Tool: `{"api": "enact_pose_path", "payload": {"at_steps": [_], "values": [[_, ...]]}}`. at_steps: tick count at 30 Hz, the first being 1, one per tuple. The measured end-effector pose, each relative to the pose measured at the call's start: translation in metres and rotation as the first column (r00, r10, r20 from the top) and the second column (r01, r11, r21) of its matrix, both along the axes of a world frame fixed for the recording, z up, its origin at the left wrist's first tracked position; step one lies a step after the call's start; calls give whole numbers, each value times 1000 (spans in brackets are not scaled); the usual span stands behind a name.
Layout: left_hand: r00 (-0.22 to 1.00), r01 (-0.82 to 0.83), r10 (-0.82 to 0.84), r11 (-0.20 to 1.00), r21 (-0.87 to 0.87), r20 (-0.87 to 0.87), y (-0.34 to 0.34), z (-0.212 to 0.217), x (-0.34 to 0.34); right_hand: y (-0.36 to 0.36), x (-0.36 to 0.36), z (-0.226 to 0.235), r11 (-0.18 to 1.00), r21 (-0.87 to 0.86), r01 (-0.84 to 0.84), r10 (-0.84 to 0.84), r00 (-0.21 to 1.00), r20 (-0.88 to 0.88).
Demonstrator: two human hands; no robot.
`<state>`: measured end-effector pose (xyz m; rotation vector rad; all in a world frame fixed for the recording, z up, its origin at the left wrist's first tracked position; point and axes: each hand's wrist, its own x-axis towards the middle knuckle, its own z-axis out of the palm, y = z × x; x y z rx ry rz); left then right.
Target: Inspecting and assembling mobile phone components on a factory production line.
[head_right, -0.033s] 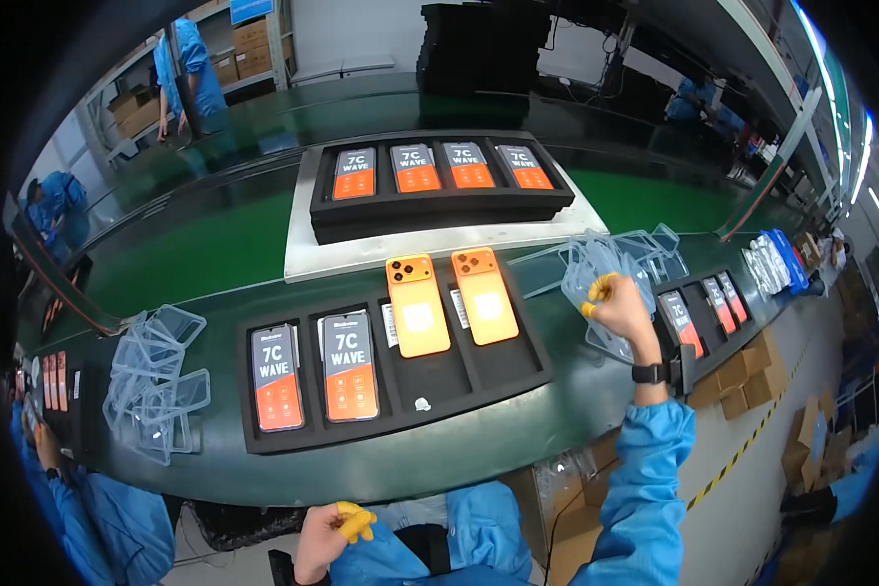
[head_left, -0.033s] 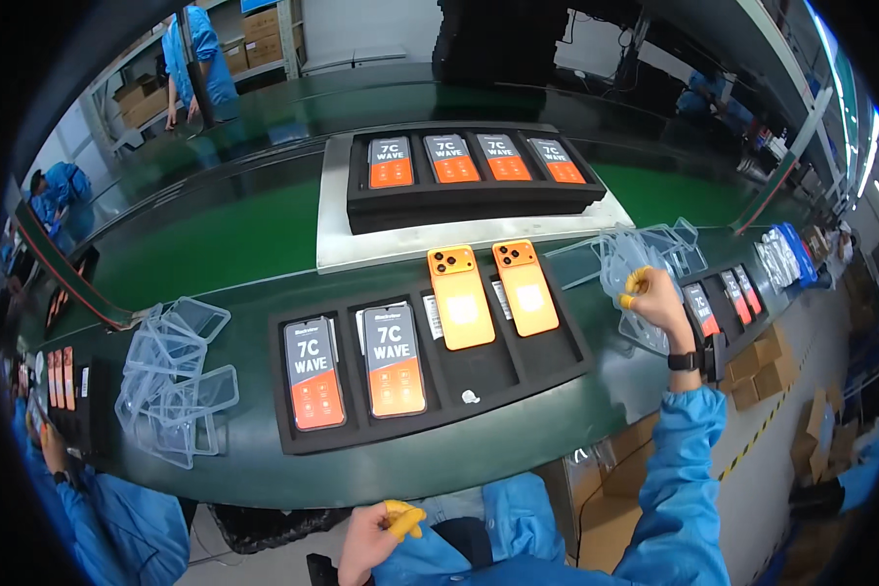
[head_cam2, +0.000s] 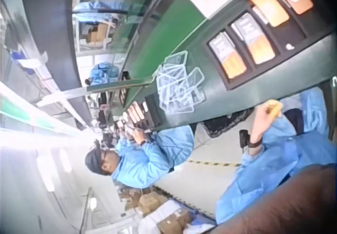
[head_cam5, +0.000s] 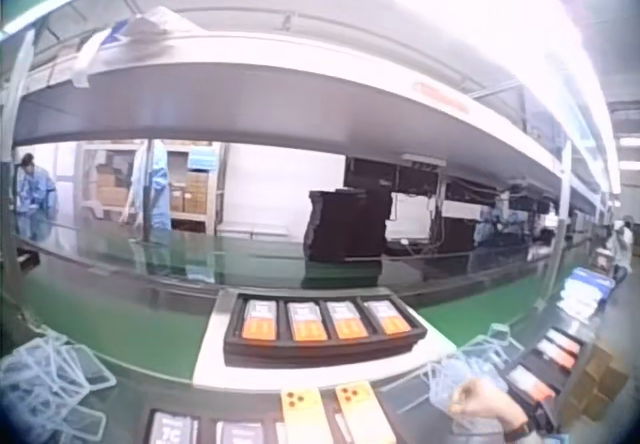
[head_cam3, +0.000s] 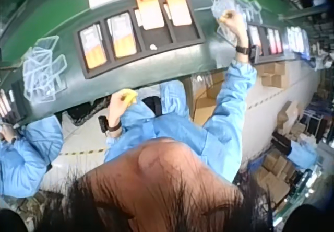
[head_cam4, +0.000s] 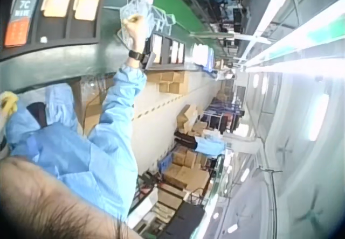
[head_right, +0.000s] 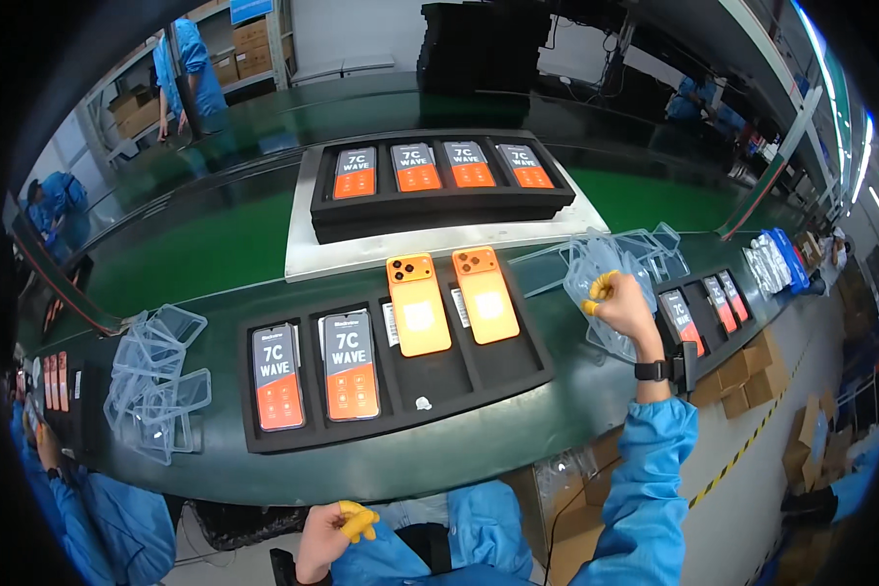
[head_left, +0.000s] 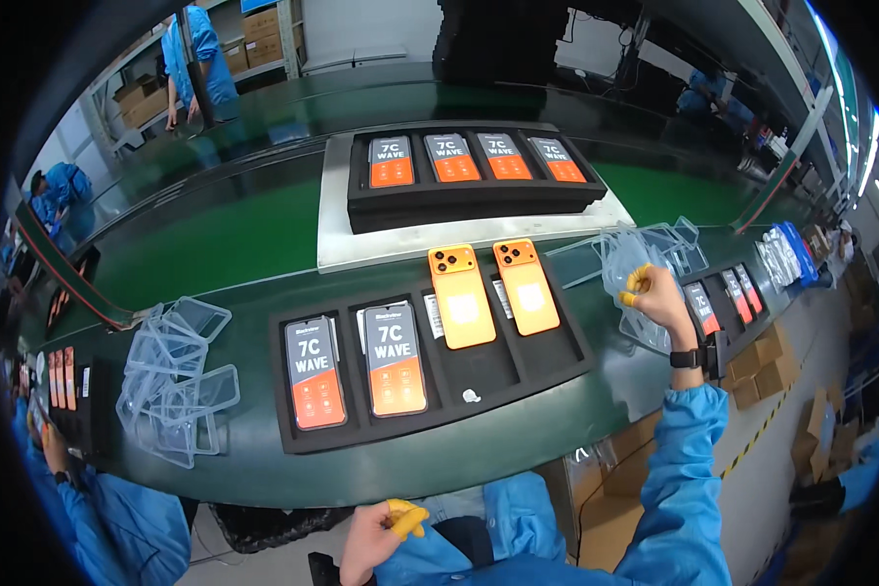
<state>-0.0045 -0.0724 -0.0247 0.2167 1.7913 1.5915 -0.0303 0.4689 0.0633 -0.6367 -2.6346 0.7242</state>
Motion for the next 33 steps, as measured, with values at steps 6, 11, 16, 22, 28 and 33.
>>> {"api": "enact_pose_path", "payload": {"at_steps": [6,11,16,22,28,33], "values": [[1000,3,-3,1000,14,-4,4,0,1,4,10,13,1000,-3,-29,28,975,-219],[1000,-26,27,999,22,-17,3,6,9,-39,19,50,949,263,173,1,834,-552],[990,39,-27,996,82,-142,25,11,-1,-102,17,68,926,369,78,168,790,-589],[941,64,0,982,177,-338,76,31,3,-241,10,28,741,345,-576,671,649,-359],[960,-74,109,987,143,-257,63,12,23,-270,-4,-1,696,108,-710,710,658,-253],[947,-305,261,911,276,186,40,-18,43,-211,-83,-28,955,214,-204,230,968,-105]]}}
